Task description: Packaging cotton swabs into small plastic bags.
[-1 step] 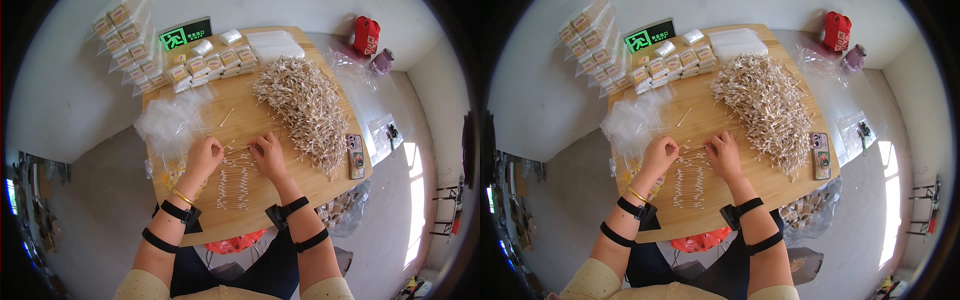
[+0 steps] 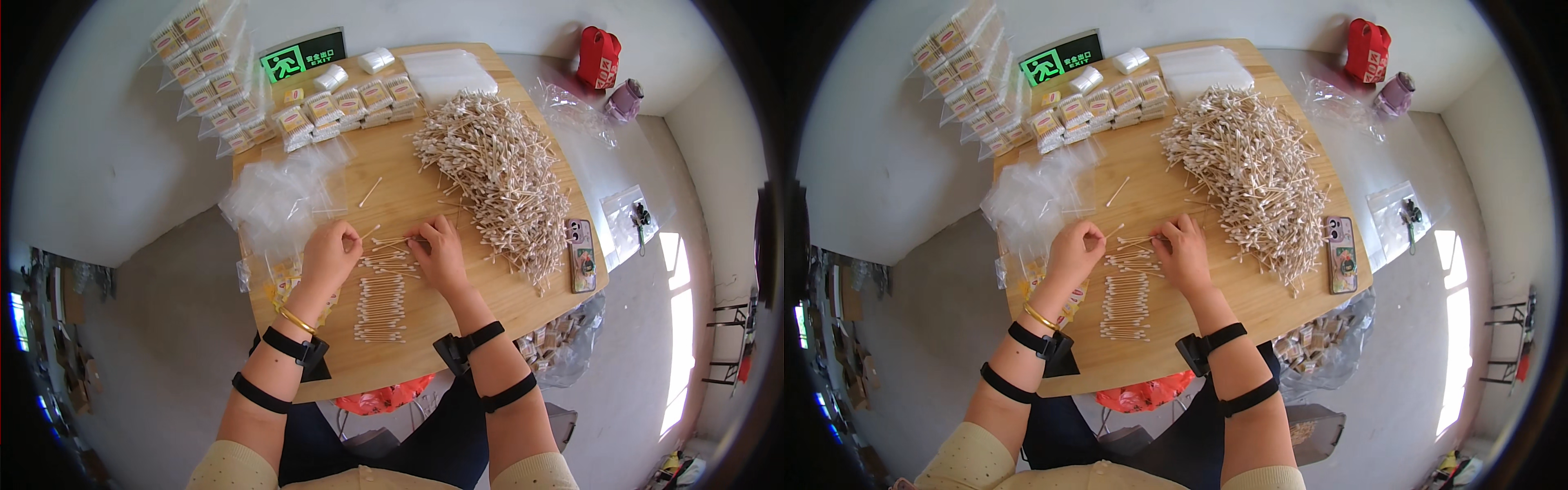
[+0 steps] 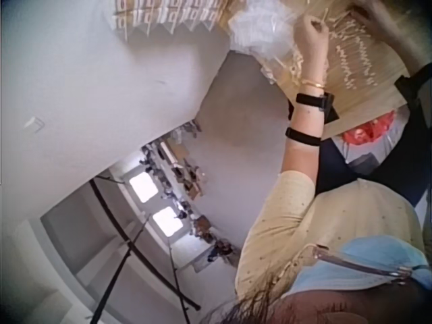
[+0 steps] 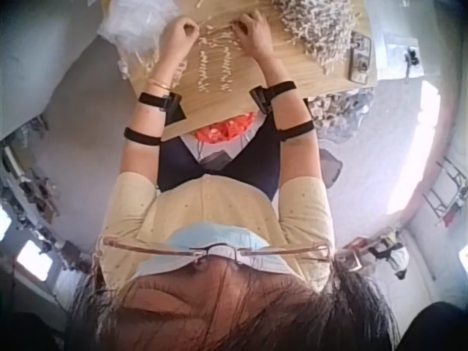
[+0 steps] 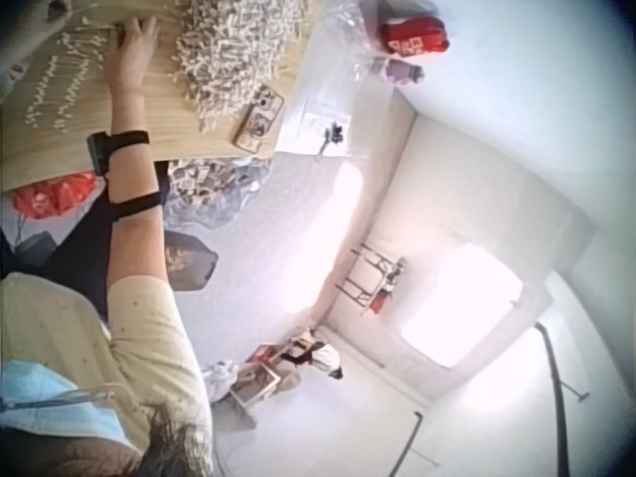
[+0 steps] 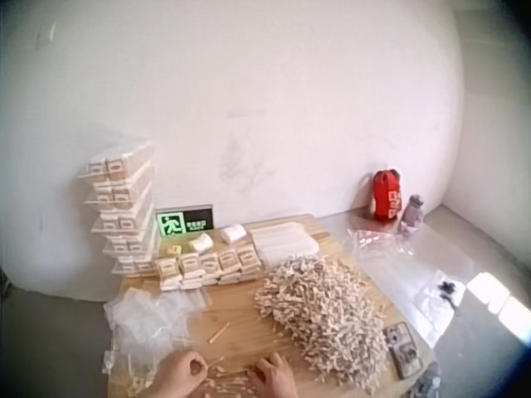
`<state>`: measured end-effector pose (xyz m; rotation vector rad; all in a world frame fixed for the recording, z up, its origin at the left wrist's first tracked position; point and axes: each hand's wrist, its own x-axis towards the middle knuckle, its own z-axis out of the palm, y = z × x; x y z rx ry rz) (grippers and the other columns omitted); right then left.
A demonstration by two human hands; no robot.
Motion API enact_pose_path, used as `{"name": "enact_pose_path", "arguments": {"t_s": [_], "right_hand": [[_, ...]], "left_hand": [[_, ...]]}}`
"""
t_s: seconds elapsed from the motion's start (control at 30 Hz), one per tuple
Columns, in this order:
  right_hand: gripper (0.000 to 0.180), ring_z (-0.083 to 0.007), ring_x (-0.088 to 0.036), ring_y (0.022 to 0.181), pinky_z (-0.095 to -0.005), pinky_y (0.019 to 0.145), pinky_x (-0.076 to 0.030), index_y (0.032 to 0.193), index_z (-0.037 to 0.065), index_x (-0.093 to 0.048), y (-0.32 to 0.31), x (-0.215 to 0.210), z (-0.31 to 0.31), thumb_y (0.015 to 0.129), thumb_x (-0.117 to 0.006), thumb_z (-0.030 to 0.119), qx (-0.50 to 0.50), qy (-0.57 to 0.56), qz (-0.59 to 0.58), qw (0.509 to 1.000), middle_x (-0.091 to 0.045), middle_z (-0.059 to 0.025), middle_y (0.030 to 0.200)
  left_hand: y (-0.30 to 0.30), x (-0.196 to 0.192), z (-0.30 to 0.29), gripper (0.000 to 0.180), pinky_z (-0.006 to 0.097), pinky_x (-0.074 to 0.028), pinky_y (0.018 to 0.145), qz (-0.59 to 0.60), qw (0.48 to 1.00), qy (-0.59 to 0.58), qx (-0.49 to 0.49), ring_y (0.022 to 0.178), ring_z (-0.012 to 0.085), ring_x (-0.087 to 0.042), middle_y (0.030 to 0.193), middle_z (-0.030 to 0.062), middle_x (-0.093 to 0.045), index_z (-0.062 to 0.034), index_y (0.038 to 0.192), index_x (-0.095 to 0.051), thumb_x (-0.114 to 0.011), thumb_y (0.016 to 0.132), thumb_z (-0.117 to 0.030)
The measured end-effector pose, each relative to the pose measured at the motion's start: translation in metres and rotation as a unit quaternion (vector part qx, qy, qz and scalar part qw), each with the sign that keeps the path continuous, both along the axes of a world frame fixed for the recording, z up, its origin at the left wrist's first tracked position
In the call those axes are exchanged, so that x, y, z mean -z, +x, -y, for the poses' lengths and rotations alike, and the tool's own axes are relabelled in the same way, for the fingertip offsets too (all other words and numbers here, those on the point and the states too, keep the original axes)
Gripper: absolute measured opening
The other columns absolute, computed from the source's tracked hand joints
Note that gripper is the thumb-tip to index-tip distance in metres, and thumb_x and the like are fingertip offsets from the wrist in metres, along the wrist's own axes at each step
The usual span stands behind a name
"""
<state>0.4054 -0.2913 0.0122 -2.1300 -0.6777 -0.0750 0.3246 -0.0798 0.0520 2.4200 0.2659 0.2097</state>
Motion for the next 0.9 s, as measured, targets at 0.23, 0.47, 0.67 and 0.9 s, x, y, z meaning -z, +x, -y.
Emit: {"name": "enact_pose_path", "arguments": {"t_s": [0.23,0.47,0.67,0.9], "right_hand": [[0.015,-0.0311,-0.058,0.102,-0.0447,0.091,-0.047,0.098,0.012,-0.073,-0.008,-0.002,-0.005,0.084,-0.076,0.010,-0.003,-0.069,0.042,0.997,-0.061,-0.0072,0.101],[0.018,-0.0331,-0.057,0.102,-0.0454,0.090,-0.047,0.100,0.010,-0.071,-0.003,-0.006,0.024,0.083,-0.076,0.010,0.003,-0.035,0.014,0.999,-0.060,-0.0089,0.101],[0.012,-0.0332,-0.057,0.101,-0.0453,0.089,-0.048,0.094,0.009,-0.070,-0.003,-0.006,0.021,0.084,-0.075,0.010,-0.007,-0.045,0.016,0.999,-0.060,-0.0091,0.101],[0.007,-0.0308,-0.057,0.103,-0.0446,0.090,-0.047,0.091,0.009,-0.069,0.003,-0.008,0.015,0.086,-0.073,0.011,-0.023,-0.072,0.046,0.996,-0.060,-0.0067,0.100]], "left_hand": [[0.015,0.003,0.016,0.013,0.043,-0.051,0.089,0.106,0.993,0.030,0.043,0.097,0.0311,-0.064,0.099,0.0100,-0.068,-0.0053,0.096,-0.068,-0.075,0.085,-0.008],[0.004,0.007,0.019,0.024,0.044,-0.048,0.092,0.108,0.983,0.084,0.120,0.102,0.0297,-0.061,0.106,0.0076,-0.064,-0.0075,0.106,-0.067,-0.077,0.085,-0.011],[0.010,0.012,0.002,0.018,0.040,-0.052,0.084,0.061,0.987,0.060,0.135,0.089,0.0261,-0.066,0.093,0.0075,-0.066,-0.0058,0.100,-0.069,-0.077,0.084,-0.007],[0.021,-0.001,-0.004,0.007,0.036,-0.058,0.072,0.015,0.987,-0.019,0.161,0.077,0.0257,-0.073,0.086,0.0108,-0.071,-0.0023,0.089,-0.071,-0.073,0.083,-0.001]]}}
